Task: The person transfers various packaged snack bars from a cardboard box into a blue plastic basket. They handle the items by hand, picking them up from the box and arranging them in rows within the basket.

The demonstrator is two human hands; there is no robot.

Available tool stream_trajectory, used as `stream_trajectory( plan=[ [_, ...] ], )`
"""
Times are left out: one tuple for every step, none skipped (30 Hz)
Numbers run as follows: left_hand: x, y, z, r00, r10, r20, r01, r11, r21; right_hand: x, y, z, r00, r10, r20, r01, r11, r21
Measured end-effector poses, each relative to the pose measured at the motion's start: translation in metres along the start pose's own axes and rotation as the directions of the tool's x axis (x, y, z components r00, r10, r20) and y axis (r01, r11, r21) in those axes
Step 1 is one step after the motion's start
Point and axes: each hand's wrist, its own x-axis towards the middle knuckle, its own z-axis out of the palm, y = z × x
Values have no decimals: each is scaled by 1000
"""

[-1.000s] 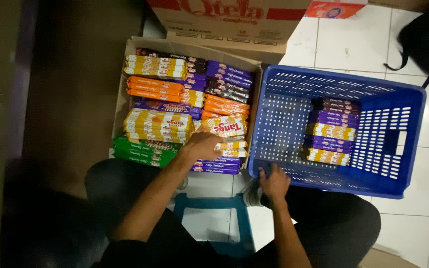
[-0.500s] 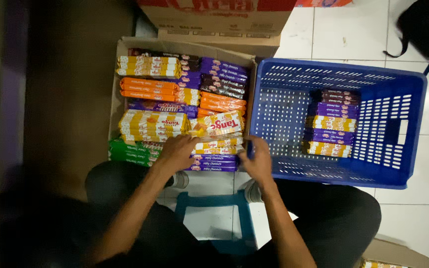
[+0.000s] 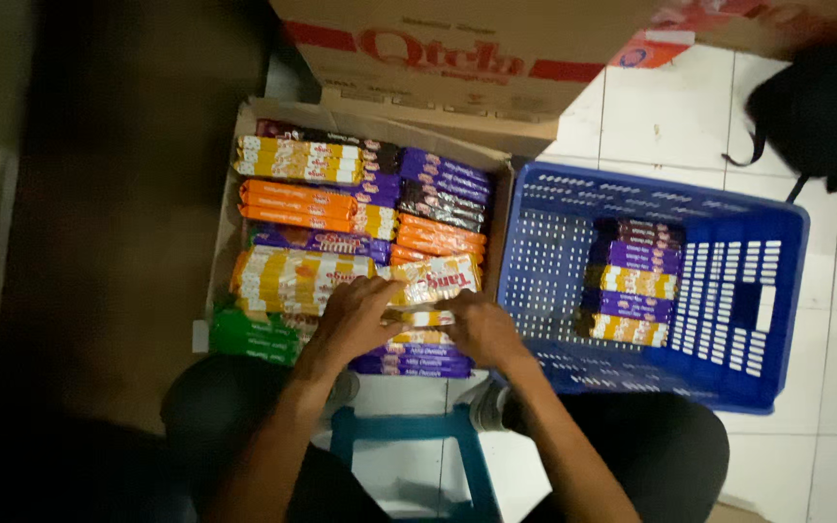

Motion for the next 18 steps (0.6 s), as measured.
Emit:
stream_trajectory(
  plan=[
    [0, 5, -16, 997, 10, -77, -12, 1000, -22, 6, -5, -20, 994, 85, 70, -83, 996, -26],
    [-2, 10, -31, 989, 14, -147, -21, 999, -46, 9, -11, -39, 975, 172, 144, -166, 985, -53],
    [2, 5, -28, 989, 10, -147, -18, 999, -52, 25, -1, -47, 974, 172, 149, -165, 985, -57],
    [5, 0, -24, 983, 1, -184, -10, 999, -51, 42, 9, -53, 978, 208, 30, -207, 978, -34],
    [9, -5, -20, 975, -8, -220, -3, 999, -51, 58, 20, -60, 966, 244, -89, -245, 969, -6],
    [11, -6, -17, 976, -11, -219, -1, 999, -54, 80, 32, -62, 966, 244, -85, -245, 969, -8],
    [13, -6, -14, 980, -18, -200, -2, 995, -101, 101, 44, -65, 967, 205, -155, -218, 973, -74],
    [16, -6, -13, 983, -24, -182, -2, 990, -143, 124, 56, -68, 962, 157, -223, -191, 972, -141],
    [19, -3, -12, 983, -27, -183, 1, 990, -144, 151, 71, -57, 963, 154, -221, -188, 972, -141],
    [22, -1, -11, 990, -16, -138, -14, 976, -218, 178, 85, -46, 956, 68, -285, -162, 934, -320],
    [25, 0, -10, 996, -2, -94, -26, 956, -291, 206, 99, -34, 943, -29, -331, -145, 860, -489],
    [26, -1, -9, 996, -2, -93, -25, 957, -290, 221, 100, -27, 943, -28, -330, -145, 861, -487],
    [26, -3, -8, 998, -2, -59, -14, 963, -268, 236, 101, -20, 944, -66, -324, -140, 808, -572],
    [26, -3, -5, 1000, -8, -27, 1, 968, -250, 250, 102, -12, 946, -106, -307, -129, 745, -655],
    [25, -2, -9, 1000, -15, -27, 7, 967, -255, 258, 109, -4, 948, -109, -300, -122, 745, -656],
    [24, -2, -13, 999, -15, -32, 5, 960, -281, 266, 115, 3, 931, -140, -338, -155, 686, -711],
    [24, -3, -18, 999, -15, -38, 3, 952, -307, 275, 122, 10, 912, -174, -373, -191, 623, -758],
    [26, -5, -20, 999, -16, -33, 5, 951, -311, 271, 122, 8, 914, -171, -368, -189, 624, -758]
  ],
)
